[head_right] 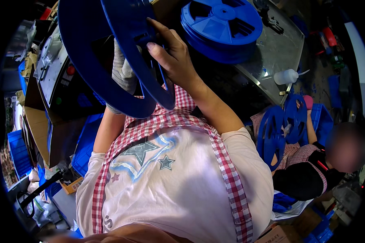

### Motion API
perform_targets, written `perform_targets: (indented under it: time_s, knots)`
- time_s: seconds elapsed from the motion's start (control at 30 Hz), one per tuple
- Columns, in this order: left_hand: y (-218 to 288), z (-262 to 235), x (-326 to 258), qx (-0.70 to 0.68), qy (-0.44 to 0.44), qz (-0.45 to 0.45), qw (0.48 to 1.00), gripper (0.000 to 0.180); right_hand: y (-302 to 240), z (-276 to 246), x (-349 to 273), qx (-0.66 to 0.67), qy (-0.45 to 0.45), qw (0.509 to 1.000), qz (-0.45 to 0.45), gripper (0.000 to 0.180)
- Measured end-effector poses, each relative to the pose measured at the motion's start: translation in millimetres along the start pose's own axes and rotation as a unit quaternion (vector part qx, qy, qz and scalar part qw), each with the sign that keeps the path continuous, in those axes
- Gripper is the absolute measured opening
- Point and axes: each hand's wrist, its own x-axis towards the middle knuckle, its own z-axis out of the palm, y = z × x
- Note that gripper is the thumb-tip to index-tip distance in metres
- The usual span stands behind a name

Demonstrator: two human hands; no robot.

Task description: The person repeatedly picks up blue plastic reels, aligns them with a matching part, and presses them together by hand. The assembled units are placed into a blue bin. The worker handles the parts one at a time in a repetitive cycle.

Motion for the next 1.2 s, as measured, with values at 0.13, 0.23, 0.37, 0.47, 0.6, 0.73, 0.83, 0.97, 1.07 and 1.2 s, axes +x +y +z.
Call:
perform_targets:
  time_s: [0.13, 0.23, 0.37, 0.47, 0.6, 0.73, 0.83, 0.97, 1.07, 1.2]
  knots:
    - [-3, -5, 1, 0.025, -0.006, -0.003, 1.0, 0.036, 2, -1, 0, -0.015, -0.018, 1.0, -0.004, 0.053]
    - [-2, -8, 0, 0.042, -0.011, -0.016, 0.999, 0.038, -4, 0, 0, -0.019, -0.025, 0.999, 0.008, 0.054]
    - [2, -10, -2, 0.038, -0.007, -0.056, 0.998, 0.047, -10, 3, -1, -0.025, -0.026, 0.999, 0.019, 0.054]
    - [7, -6, -4, 0.003, -0.029, 0.013, 0.999, 0.062, -8, 6, 0, -0.008, -0.022, 1.0, 0.007, 0.054]
    - [10, -10, -4, 0.015, -0.065, 0.034, 0.997, 0.078, -7, 5, -1, 0.016, -0.035, 0.999, 0.034, 0.054]
    - [19, -8, -6, -0.001, -0.064, 0.015, 0.998, 0.079, -6, 6, 0, 0.002, -0.044, 0.999, 0.032, 0.055]
    - [16, -13, -9, 0.017, -0.047, 0.009, 0.999, 0.08, -6, 5, 2, -0.016, -0.058, 0.997, 0.045, 0.056]
    - [11, -14, -10, 0.009, -0.029, 0.021, 0.999, 0.074, -9, 15, -2, 0.022, -0.051, 0.997, 0.053, 0.058]
    - [11, -14, -6, 0.055, -0.039, -0.01, 0.998, 0.058, -18, 13, -1, -0.019, -0.044, 0.997, 0.054, 0.061]
    - [7, -2, -15, 0.027, 0.007, 0.023, 0.999, 0.032, -44, -1, 5, -0.147, -0.122, 0.978, 0.085, 0.062]
